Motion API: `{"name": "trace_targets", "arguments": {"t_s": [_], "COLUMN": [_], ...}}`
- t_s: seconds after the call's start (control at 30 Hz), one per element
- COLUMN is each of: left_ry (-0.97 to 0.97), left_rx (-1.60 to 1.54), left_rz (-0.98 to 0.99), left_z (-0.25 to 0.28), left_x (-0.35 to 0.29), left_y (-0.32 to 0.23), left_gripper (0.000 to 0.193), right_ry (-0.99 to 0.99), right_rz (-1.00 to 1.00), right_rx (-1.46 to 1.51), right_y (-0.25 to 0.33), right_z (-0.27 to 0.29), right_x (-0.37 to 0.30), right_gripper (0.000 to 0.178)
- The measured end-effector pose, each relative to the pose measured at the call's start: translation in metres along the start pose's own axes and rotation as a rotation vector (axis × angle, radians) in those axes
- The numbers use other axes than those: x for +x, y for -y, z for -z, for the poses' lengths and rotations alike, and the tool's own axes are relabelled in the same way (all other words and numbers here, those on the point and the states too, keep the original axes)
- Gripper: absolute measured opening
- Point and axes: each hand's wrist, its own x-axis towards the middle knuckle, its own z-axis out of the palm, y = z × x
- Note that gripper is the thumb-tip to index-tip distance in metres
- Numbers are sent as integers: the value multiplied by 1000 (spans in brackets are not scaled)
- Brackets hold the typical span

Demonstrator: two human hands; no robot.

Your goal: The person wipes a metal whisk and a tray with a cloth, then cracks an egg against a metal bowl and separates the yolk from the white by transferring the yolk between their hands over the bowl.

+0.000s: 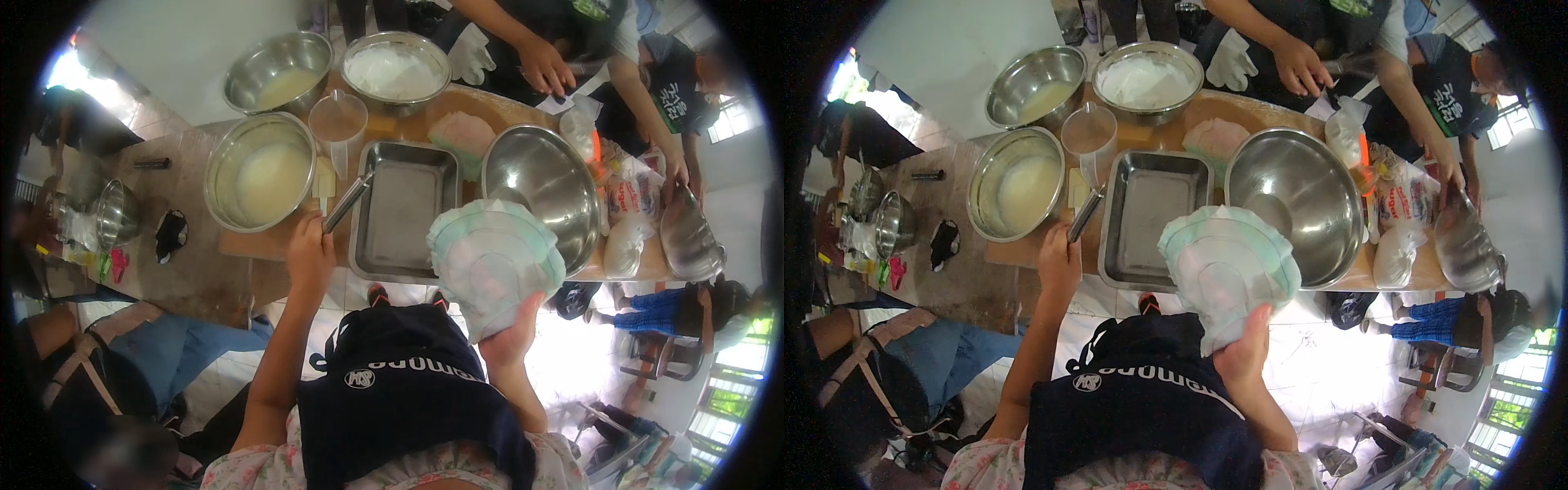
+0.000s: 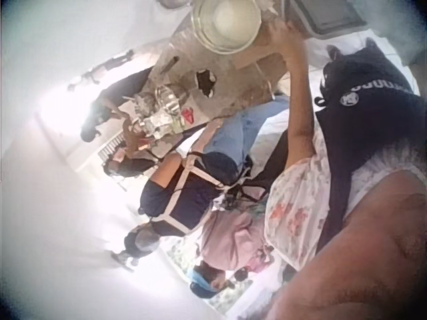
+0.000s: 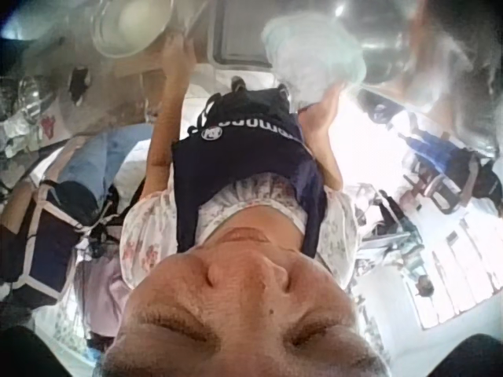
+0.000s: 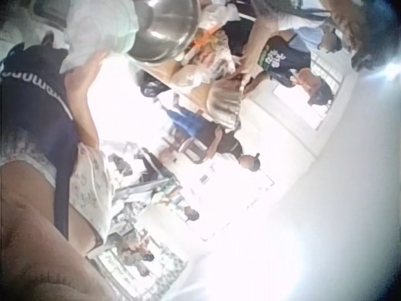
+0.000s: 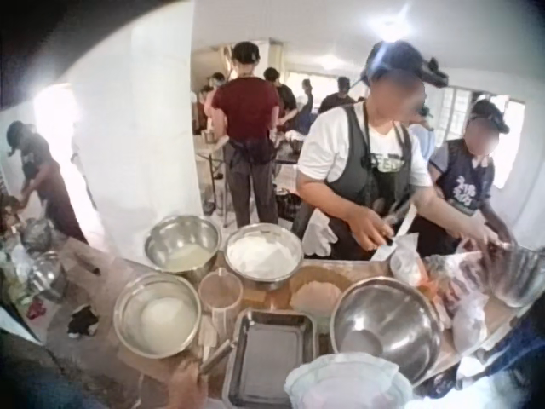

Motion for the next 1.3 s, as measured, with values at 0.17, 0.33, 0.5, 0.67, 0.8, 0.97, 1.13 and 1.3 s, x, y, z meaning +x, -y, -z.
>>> {"name": "trace_targets", "arguments": {"t_s": [0.17,0.33,0.5,0.67,0.8,0.97,1.13,1.3], "left_ry": [-46,109,212,348,258,-129,-215,-304], "left_rx": [-1093,-1764,-1709,-1803,-1592,-1071,-516,-438], "left_rz": [30,-10,-32,10,-83,-368,-773,-936], "left_z": [46,72,73,72,67,48,43,74], "left_x": [21,44,29,24,24,20,6,-7], "left_y": [-49,-100,-145,-162,-174,-201,-192,-152], "left_gripper": [16,16,16,21,35,62,66,62], "right_ry": [124,551,558,641,558,131,78,271], "right_rz": [96,424,898,777,853,1054,961,659], "right_rx": [-164,-533,-1421,-1102,-1154,-864,-726,-892], "right_y": [-3,0,0,19,17,6,2,14], "right_z": [-13,-27,-58,-39,-37,-65,-76,-81], "right_x": [18,43,59,74,71,82,88,85], "right_gripper": [68,71,63,61,56,49,43,35]}}
